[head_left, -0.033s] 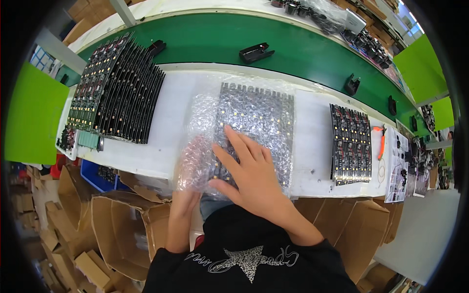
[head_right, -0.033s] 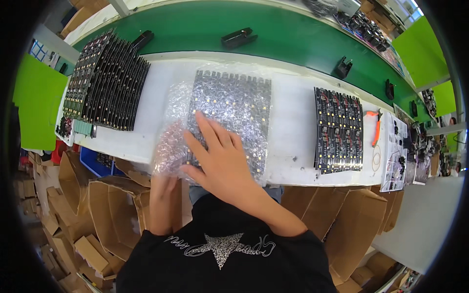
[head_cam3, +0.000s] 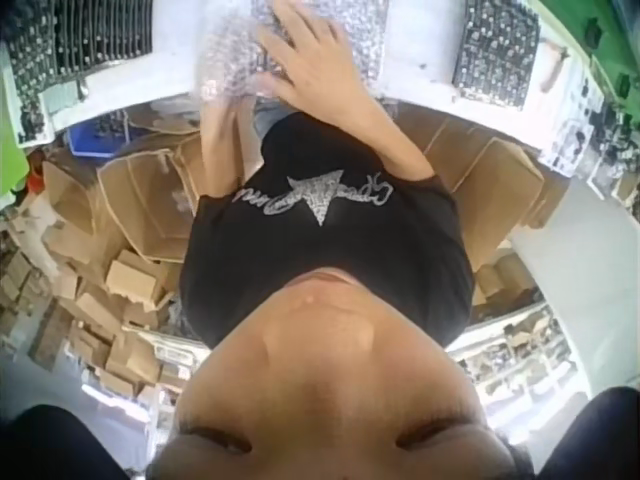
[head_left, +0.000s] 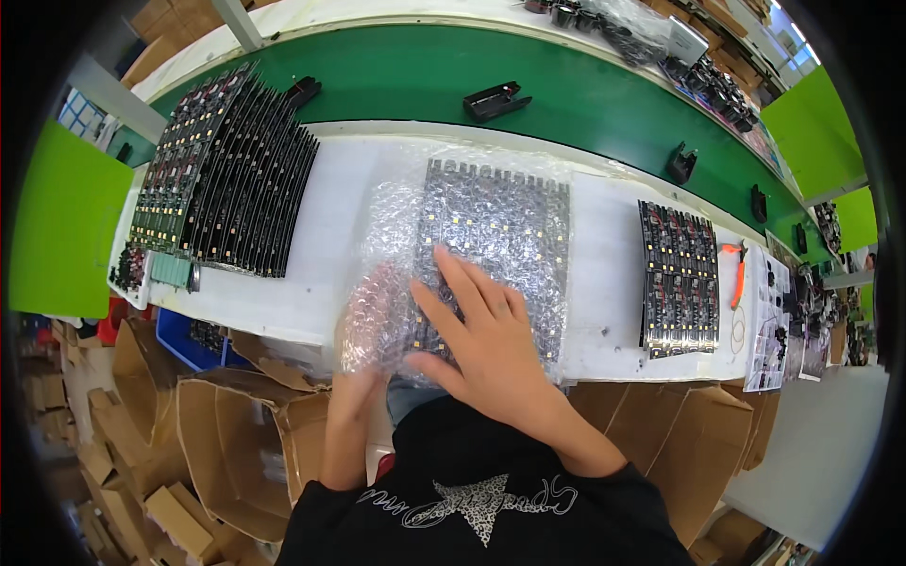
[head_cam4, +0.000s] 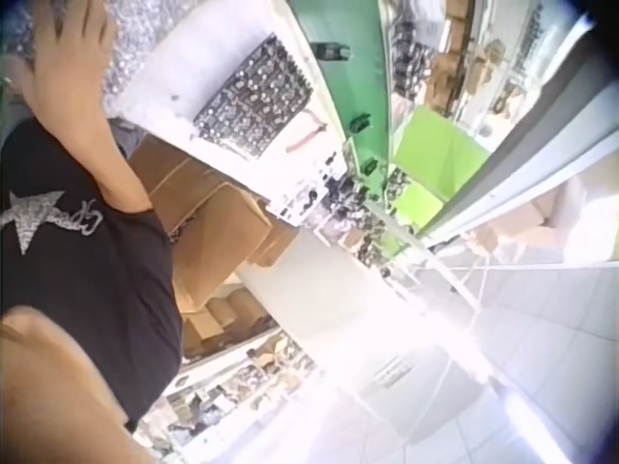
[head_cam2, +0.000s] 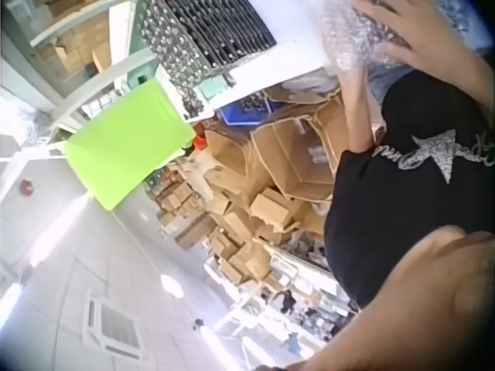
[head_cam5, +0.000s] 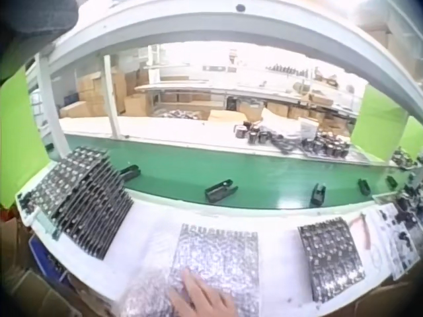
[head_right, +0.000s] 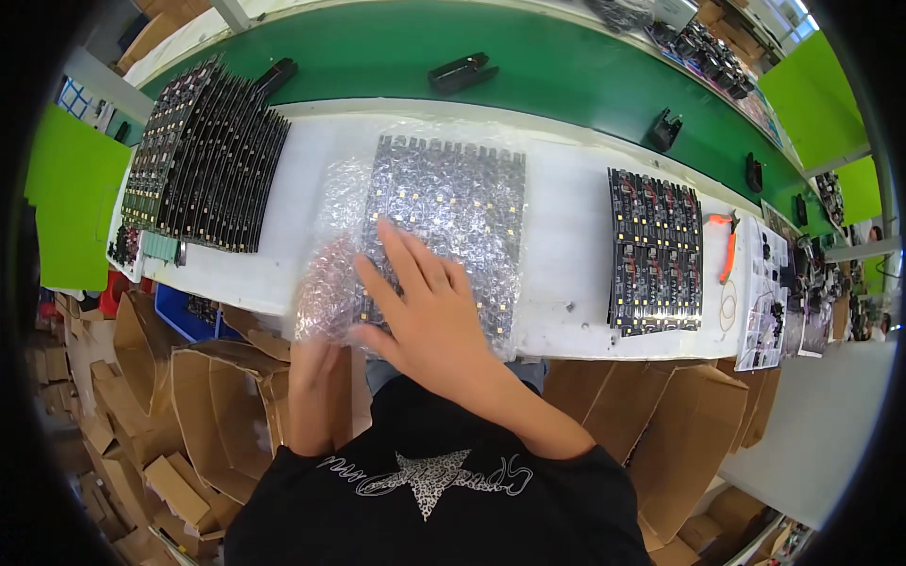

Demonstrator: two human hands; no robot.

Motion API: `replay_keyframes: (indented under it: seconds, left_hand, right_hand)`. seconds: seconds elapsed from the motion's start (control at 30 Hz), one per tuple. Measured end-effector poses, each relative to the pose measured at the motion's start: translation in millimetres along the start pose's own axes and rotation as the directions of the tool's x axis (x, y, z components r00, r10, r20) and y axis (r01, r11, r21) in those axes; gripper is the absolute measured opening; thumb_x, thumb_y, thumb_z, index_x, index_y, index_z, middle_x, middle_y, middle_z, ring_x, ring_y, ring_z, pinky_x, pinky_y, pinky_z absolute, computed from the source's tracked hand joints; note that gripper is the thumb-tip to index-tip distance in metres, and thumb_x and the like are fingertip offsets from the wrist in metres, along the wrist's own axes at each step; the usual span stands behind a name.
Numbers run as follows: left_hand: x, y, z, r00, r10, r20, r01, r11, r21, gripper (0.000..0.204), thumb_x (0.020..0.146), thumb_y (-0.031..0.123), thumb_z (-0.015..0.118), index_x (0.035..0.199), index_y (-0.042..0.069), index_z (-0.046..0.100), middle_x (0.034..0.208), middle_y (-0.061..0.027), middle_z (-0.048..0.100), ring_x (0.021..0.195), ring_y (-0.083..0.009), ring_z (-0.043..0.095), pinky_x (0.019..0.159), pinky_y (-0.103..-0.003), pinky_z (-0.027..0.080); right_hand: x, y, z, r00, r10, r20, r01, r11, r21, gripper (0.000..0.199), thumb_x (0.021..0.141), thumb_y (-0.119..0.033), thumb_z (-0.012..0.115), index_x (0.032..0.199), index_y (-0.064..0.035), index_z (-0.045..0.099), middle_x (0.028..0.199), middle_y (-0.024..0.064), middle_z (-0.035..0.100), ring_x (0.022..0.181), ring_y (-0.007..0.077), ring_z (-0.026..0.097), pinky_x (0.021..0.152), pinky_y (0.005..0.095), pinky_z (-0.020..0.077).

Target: Unwrapping printed circuit boards from bubble wrap and stacking them neatly on a workbench in an electronics factory.

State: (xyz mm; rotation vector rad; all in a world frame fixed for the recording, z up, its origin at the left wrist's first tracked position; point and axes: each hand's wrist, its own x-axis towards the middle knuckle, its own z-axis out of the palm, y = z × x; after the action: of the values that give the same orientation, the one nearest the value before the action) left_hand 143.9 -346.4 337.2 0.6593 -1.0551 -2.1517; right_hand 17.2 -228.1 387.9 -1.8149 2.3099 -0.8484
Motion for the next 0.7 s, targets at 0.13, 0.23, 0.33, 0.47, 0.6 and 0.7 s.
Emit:
replay_keyframes:
  seconds: [0.13, 0.23, 0.33, 0.47, 0.6, 0.7]
  left_hand:
    - [9, 27, -19, 0.976, 0.217, -0.008, -0.172, 0.795, 0.582, 0.054, 0.094, 0.028, 0.049, 0.142, 0.006, 0.037, 0.13, -0.0262, 0.05, 0.119, -0.0409, 0.051, 0.098, -0.044, 0.045]
    - [16, 53, -26, 0.995, 0.04, -0.093, -0.05, 0.993, -0.103, 0.059, 0.101, 0.046, 0.029, 0.142, 0.004, 0.037, 0.133, -0.0222, 0.05, 0.118, -0.0378, 0.053, 0.094, -0.041, 0.048]
    - [16, 65, -17, 0.978, 0.183, -0.098, -0.122, 0.889, 0.442, 0.061, 0.1, 0.048, 0.031, 0.142, 0.004, 0.037, 0.137, -0.0211, 0.045, 0.12, -0.0352, 0.052, 0.094, -0.04, 0.047]
    - [9, 73, 8, 0.967, 0.213, 0.138, -0.165, 0.113, 0.98, 0.056, 0.086, 0.029, 0.067, 0.127, -0.004, 0.052, 0.136, -0.0197, 0.048, 0.122, -0.0341, 0.049, 0.101, -0.039, 0.039]
    - [13, 58, 27, 0.994, 0.06, 0.088, -0.099, 0.221, 0.97, 0.064, 0.083, 0.035, 0.069, 0.128, -0.007, 0.051, 0.128, -0.025, 0.052, 0.119, -0.0397, 0.048, 0.1, -0.04, 0.039]
    - [17, 48, 29, 0.971, 0.197, 0.136, -0.15, 0.06, 0.987, 0.072, 0.081, 0.037, 0.071, 0.132, -0.006, 0.046, 0.123, -0.0264, 0.055, 0.112, -0.0389, 0.053, 0.098, -0.041, 0.04]
  right_hand:
    - [-11, 3, 0, 0.999, -0.047, 0.012, 0.046, 0.998, 0.052, 0.063, 0.079, -0.039, 0.07, 0.132, -0.0106, 0.052, 0.145, 0.0172, 0.037, 0.132, 0.0337, 0.036, 0.101, 0.0466, 0.0312]
    - [-16, 3, -1, 1.0, -0.026, -0.001, 0.026, 1.0, 0.009, 0.064, 0.077, -0.038, 0.072, 0.132, -0.0107, 0.052, 0.144, 0.0171, 0.038, 0.133, 0.0361, 0.035, 0.104, 0.0495, 0.0294]
    - [-19, 2, -2, 1.0, -0.029, 0.008, 0.029, 1.0, 0.007, 0.064, 0.076, -0.037, 0.072, 0.131, -0.0107, 0.052, 0.144, 0.0167, 0.038, 0.133, 0.0376, 0.034, 0.107, 0.0509, 0.0272]
    - [-21, 3, -3, 1.0, -0.03, 0.0, 0.03, 1.0, -0.001, 0.064, 0.075, -0.035, 0.073, 0.13, -0.0107, 0.053, 0.144, 0.0161, 0.039, 0.134, 0.0371, 0.034, 0.108, 0.0507, 0.0266]
    - [-23, 4, -2, 1.0, -0.011, 0.011, 0.011, 1.0, -0.003, 0.063, 0.073, -0.033, 0.075, 0.129, -0.0109, 0.054, 0.144, 0.0152, 0.04, 0.134, 0.0367, 0.034, 0.108, 0.0503, 0.0265]
    - [-24, 4, -1, 1.0, -0.011, -0.016, 0.011, 1.0, 0.009, 0.063, 0.072, -0.031, 0.075, 0.128, -0.0109, 0.055, 0.144, 0.0148, 0.04, 0.134, 0.0366, 0.035, 0.108, 0.05, 0.0267]
